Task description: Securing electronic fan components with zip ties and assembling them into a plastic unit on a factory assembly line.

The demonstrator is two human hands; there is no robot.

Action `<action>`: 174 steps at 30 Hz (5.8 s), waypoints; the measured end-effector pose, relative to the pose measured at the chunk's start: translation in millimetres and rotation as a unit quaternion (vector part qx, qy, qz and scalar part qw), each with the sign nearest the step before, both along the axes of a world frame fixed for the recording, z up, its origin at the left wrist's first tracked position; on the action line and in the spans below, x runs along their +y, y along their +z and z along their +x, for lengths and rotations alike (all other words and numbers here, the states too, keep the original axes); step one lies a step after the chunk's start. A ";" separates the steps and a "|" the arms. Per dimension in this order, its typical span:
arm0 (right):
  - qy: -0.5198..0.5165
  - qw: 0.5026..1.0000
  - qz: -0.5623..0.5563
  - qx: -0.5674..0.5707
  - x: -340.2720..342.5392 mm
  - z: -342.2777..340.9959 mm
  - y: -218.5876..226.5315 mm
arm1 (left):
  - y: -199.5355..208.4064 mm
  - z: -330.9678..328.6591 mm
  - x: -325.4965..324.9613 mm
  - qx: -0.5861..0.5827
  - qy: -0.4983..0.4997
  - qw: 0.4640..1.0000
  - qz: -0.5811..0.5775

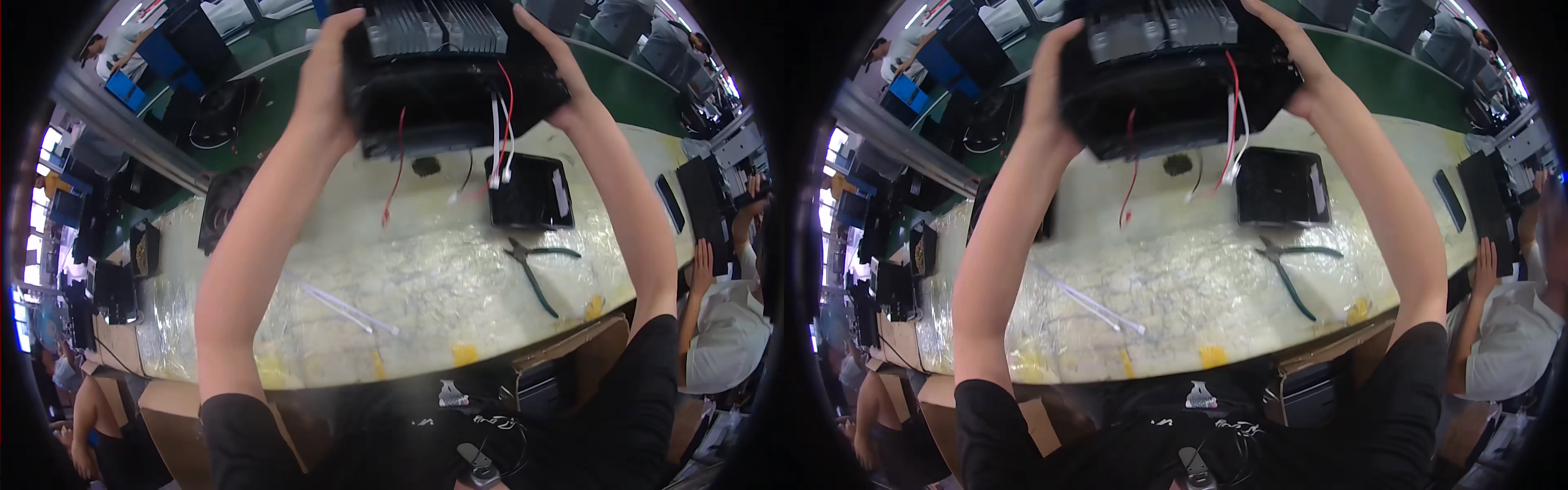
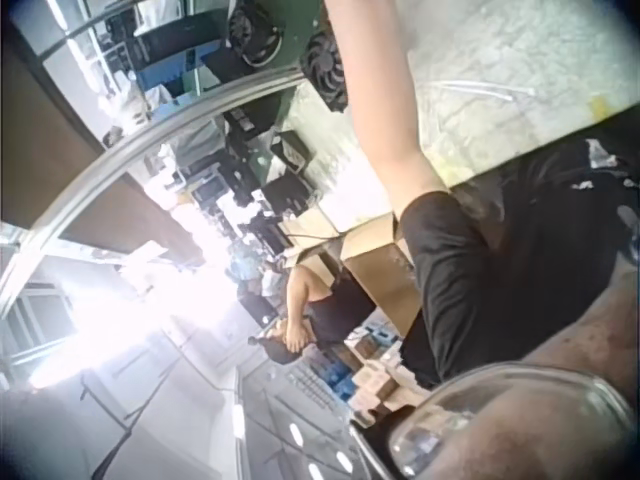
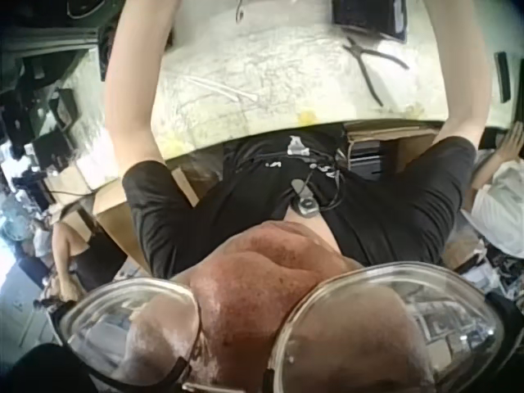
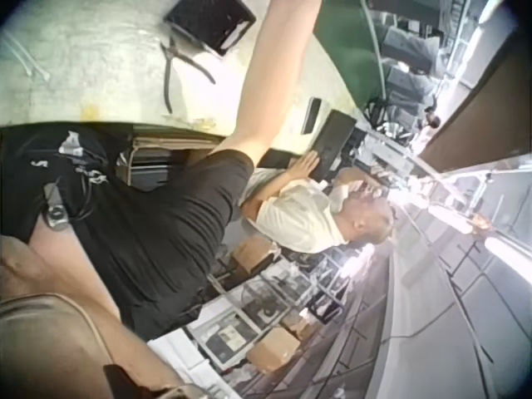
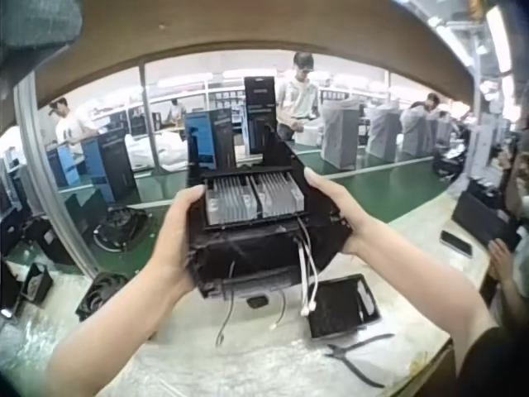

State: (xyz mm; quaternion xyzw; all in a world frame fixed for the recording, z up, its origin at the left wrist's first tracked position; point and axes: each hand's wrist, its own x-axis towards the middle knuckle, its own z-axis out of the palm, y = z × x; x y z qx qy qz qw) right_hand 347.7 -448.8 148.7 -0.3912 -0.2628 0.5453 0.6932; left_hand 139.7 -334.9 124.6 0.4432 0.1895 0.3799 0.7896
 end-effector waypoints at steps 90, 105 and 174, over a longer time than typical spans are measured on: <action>0.027 0.972 -0.101 -0.209 -240.5 -146.2 -102.6 | -48.7 -200.3 -221.8 0.452 0.023 0.748 0.485; 0.072 0.975 -0.210 0.016 -146.7 -149.7 -148.7 | -131.5 -170.8 -195.3 0.383 0.193 0.860 0.277; 0.153 0.902 -0.030 -0.403 -73.6 -187.6 -84.3 | -135.2 -200.5 -218.7 0.320 0.156 0.920 0.165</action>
